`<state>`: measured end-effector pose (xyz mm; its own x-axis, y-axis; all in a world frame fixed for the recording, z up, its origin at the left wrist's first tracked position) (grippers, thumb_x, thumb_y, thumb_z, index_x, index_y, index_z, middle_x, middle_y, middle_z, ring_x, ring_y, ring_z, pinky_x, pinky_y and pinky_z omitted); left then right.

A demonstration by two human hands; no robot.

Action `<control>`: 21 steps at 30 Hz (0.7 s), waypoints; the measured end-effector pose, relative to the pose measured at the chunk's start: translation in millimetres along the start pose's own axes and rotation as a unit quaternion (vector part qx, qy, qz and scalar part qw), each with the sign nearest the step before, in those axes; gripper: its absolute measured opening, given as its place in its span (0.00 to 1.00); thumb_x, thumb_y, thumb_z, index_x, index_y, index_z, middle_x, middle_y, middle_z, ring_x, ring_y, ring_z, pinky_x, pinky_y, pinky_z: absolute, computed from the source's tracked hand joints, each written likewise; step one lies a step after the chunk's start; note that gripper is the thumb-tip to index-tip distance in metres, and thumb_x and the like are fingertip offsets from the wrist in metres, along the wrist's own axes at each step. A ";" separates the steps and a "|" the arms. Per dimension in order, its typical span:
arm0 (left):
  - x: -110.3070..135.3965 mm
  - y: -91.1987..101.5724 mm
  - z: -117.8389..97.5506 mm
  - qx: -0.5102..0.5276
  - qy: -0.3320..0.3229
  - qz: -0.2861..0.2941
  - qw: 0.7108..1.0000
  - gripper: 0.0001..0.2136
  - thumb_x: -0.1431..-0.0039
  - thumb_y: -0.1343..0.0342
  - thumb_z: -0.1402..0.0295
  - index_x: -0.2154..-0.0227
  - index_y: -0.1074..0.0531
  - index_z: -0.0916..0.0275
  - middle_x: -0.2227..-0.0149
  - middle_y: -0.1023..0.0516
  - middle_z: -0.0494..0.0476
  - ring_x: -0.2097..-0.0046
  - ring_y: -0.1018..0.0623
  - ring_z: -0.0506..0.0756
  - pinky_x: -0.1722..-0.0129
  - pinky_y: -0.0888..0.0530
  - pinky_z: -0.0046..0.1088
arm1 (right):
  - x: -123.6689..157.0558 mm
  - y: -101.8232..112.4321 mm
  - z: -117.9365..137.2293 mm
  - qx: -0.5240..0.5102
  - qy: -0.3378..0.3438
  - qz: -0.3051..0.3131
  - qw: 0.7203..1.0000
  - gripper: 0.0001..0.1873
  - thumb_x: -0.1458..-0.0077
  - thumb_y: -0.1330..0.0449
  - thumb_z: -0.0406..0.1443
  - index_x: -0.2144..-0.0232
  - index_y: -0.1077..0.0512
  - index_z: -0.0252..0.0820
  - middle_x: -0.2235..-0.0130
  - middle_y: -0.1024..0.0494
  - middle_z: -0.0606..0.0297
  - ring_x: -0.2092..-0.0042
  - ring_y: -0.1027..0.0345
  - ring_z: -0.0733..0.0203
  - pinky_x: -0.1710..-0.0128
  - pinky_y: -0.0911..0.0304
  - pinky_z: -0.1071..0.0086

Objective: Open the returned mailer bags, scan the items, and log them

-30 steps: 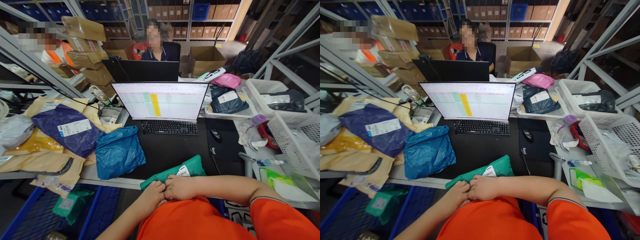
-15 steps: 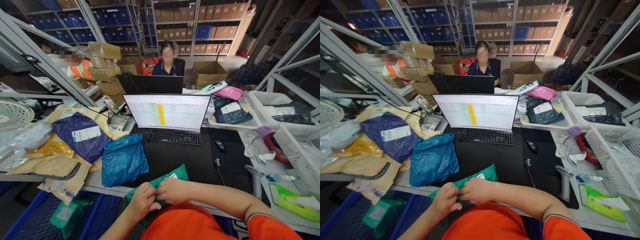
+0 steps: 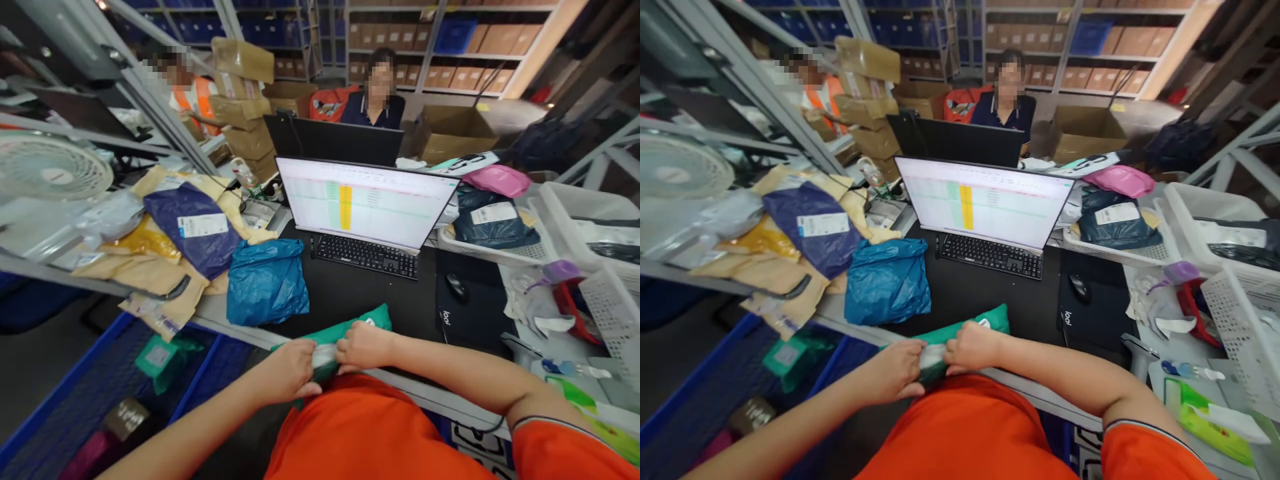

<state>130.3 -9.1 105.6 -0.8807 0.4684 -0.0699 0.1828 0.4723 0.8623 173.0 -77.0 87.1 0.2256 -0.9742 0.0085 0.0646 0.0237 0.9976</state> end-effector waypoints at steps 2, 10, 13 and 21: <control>2.9 17.6 -6.1 -0.124 -0.029 -0.028 0.991 0.26 0.32 0.52 0.46 0.78 0.27 0.59 0.79 0.30 0.56 0.69 0.29 0.57 0.53 0.28 0.39 | 14.8 9.4 -10.9 0.018 -0.020 -0.039 0.999 0.25 0.31 0.54 0.54 0.67 0.30 0.43 0.72 0.25 0.68 0.74 0.41 0.64 0.73 0.62 0.63; 29.6 44.7 -23.8 -0.279 -0.013 -0.153 0.948 0.25 0.26 0.63 0.56 0.77 0.33 0.59 0.80 0.33 0.53 0.74 0.33 0.55 0.67 0.37 0.34 | 90.5 52.1 -17.9 0.091 -0.057 -0.177 0.978 0.28 0.29 0.56 0.51 0.74 0.32 0.43 0.76 0.31 0.67 0.72 0.46 0.61 0.69 0.59 0.61; 36.5 36.6 -34.3 -0.273 0.002 -0.180 0.945 0.25 0.26 0.64 0.57 0.77 0.33 0.59 0.79 0.33 0.52 0.74 0.34 0.55 0.66 0.37 0.34 | 111.2 50.7 -15.6 0.098 -0.074 -0.173 0.977 0.26 0.29 0.54 0.49 0.74 0.33 0.42 0.76 0.32 0.67 0.72 0.46 0.61 0.68 0.58 0.62; 45.6 17.2 -43.6 -0.216 0.002 -0.198 0.956 0.27 0.27 0.61 0.52 0.80 0.35 0.60 0.81 0.34 0.51 0.75 0.35 0.53 0.69 0.40 0.33 | 161.0 17.3 -44.1 0.064 -0.188 -0.193 0.961 0.26 0.28 0.55 0.41 0.78 0.32 0.41 0.78 0.32 0.67 0.74 0.44 0.64 0.68 0.54 0.65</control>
<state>74.3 -12.1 139.2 -0.8450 0.3146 -0.4323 -0.3619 0.2586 0.8956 253.3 -223.6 102.8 -0.1590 -0.9177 -0.3641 -0.0520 -0.3605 0.9313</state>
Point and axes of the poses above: each hand's wrist, its own x-axis away from the middle knuckle, its own y-axis out of the back of the hand, z = x × y, the point moved 10 cm from there along -x, towards the middle knuckle
